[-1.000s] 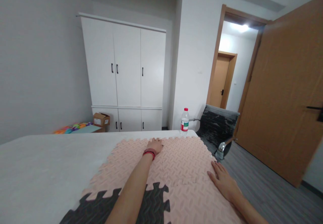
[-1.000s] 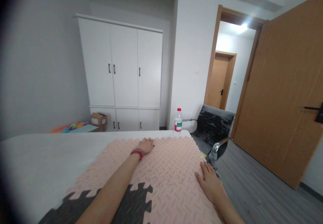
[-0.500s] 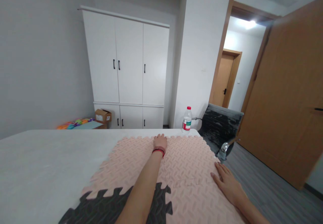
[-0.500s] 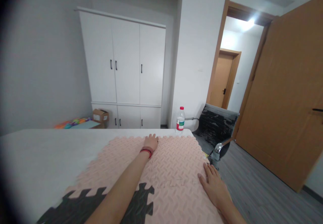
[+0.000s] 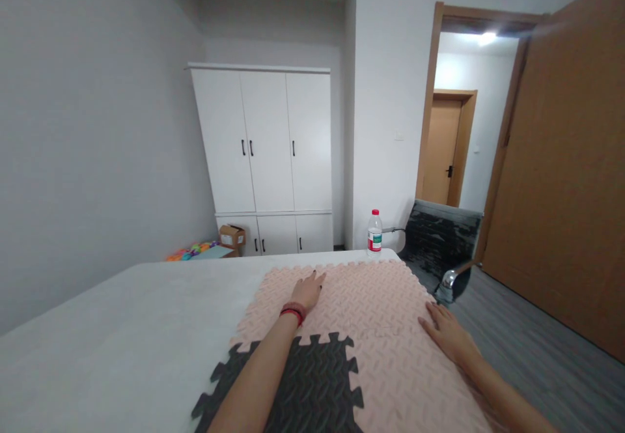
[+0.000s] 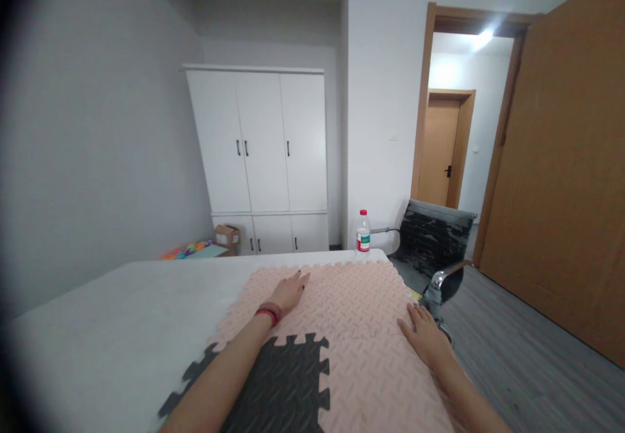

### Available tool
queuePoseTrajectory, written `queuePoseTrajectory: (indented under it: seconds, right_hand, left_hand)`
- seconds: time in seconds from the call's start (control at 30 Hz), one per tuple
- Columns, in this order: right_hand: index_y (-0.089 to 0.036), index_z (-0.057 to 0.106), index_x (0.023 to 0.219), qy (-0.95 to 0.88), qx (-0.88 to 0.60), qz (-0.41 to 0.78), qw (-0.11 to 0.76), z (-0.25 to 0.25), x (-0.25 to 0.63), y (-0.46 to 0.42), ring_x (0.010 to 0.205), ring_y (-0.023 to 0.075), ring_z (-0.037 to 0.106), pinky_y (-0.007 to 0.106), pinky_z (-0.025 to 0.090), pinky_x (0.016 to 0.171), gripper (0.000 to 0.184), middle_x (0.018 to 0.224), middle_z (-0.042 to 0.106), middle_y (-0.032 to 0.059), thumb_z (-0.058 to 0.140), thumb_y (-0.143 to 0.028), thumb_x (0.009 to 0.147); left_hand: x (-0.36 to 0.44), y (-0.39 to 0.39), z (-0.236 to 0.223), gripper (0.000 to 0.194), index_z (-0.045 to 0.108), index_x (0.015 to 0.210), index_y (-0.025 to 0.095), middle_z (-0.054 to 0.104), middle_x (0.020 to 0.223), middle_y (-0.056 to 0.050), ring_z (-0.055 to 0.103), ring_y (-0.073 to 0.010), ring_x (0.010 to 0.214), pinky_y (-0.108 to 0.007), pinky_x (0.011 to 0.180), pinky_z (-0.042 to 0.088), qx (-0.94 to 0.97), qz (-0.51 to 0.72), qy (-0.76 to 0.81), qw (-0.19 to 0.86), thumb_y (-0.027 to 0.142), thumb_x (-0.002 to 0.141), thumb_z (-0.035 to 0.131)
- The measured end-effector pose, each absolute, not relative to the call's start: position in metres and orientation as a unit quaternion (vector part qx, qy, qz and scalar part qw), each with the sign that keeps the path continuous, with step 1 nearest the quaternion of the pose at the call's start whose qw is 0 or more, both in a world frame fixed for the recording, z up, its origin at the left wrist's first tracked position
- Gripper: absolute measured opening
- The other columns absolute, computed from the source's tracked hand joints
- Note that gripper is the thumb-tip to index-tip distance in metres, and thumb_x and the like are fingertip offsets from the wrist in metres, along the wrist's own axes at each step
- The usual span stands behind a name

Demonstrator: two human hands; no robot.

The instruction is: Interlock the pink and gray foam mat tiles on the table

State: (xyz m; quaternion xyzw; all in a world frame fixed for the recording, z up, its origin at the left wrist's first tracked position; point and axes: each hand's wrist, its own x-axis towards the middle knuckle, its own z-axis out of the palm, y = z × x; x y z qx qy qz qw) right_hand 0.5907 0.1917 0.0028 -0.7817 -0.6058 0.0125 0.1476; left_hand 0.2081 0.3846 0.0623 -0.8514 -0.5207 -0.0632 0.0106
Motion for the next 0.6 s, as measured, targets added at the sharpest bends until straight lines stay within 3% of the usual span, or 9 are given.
queuePoseTrajectory:
  seconds: [0.23,0.4,0.6]
  right_hand:
    - [-0.007,0.039,0.138,-0.612,-0.776,-0.001,0.152,0.001,0.592,0.187,0.136,0.0233,0.028,0.036,0.019,0.114,0.072,0.145,0.038,0.0126,0.028,-0.056,0.087]
    - [-0.008,0.037,0.14,-0.611,-0.777,-0.002,0.153,-0.006,0.598,0.188,0.137,0.024,0.026,0.037,0.019,0.113,0.073,0.145,0.038,0.0125,0.026,-0.058,0.088]
    - [-0.006,0.035,0.141,-0.61,-0.78,0.007,0.138,-0.009,0.597,0.191,0.138,0.0253,0.023,0.038,0.018,0.113,0.075,0.146,0.035,0.014,0.023,-0.058,0.088]
  left_hand:
    - [0.062,0.321,0.064,0.04,0.048,0.127,0.017,0.054,0.131,-0.012,0.054,-0.0229,0.115,-0.045,0.099,0.044,-0.795,-0.005,-0.606,-0.004,0.034,0.091,0.046]
    - [-0.001,0.283,0.053,0.048,0.045,0.133,0.017,0.046,0.142,-0.006,0.041,-0.0135,0.13,-0.026,0.112,0.029,-0.801,0.01,-0.599,-0.011,0.022,0.088,0.029]
    - [-0.005,0.281,0.043,0.056,0.041,0.138,0.015,0.04,0.146,-0.007,0.037,-0.0188,0.133,-0.033,0.114,0.026,-0.815,0.004,-0.579,-0.005,0.041,0.09,0.028]
